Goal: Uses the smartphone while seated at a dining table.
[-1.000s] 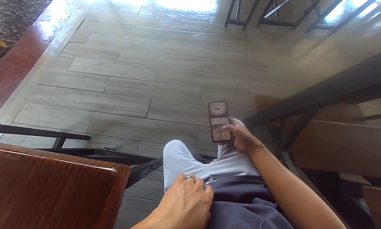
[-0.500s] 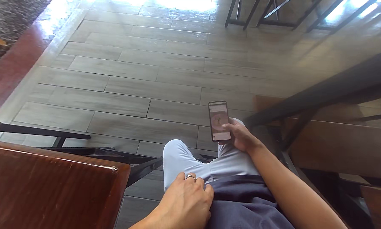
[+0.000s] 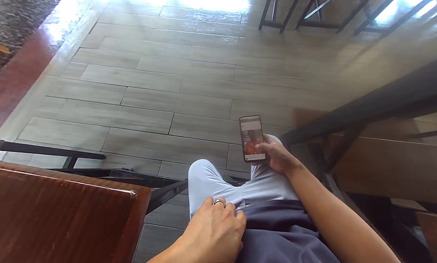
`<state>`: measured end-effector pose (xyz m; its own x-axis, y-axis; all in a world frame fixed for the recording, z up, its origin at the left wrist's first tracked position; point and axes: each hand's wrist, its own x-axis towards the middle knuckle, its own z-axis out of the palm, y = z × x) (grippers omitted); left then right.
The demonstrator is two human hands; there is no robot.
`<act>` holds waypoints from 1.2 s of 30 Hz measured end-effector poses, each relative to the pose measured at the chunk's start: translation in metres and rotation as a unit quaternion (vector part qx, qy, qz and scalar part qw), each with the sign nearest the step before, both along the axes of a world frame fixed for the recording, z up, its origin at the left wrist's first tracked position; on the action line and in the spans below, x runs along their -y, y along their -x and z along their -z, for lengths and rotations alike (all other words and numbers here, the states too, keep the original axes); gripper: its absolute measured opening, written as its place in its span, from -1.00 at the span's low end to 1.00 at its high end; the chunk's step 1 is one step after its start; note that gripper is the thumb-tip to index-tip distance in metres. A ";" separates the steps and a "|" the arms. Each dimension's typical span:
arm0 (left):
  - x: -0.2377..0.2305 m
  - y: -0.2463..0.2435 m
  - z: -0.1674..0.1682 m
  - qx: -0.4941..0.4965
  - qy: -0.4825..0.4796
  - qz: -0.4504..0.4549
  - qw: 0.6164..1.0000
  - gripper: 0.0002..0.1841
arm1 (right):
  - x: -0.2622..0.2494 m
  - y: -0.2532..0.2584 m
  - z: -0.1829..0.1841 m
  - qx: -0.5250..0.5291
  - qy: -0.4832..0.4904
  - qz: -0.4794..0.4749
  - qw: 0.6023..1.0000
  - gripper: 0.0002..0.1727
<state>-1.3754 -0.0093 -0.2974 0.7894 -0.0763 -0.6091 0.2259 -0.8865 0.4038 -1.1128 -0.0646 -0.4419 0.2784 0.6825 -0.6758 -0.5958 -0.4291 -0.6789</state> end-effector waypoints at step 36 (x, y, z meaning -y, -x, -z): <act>0.000 0.000 0.000 0.000 -0.003 0.006 1.000 -0.58 | 0.000 -0.001 0.004 0.003 0.003 0.002 1.000 -0.50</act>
<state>-1.3755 -0.0093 -0.2974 0.7889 -0.0831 -0.6089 0.2143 -0.8914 0.3994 -1.1115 -0.0646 -0.4460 0.2852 0.6773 -0.6782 -0.5930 -0.4313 -0.6800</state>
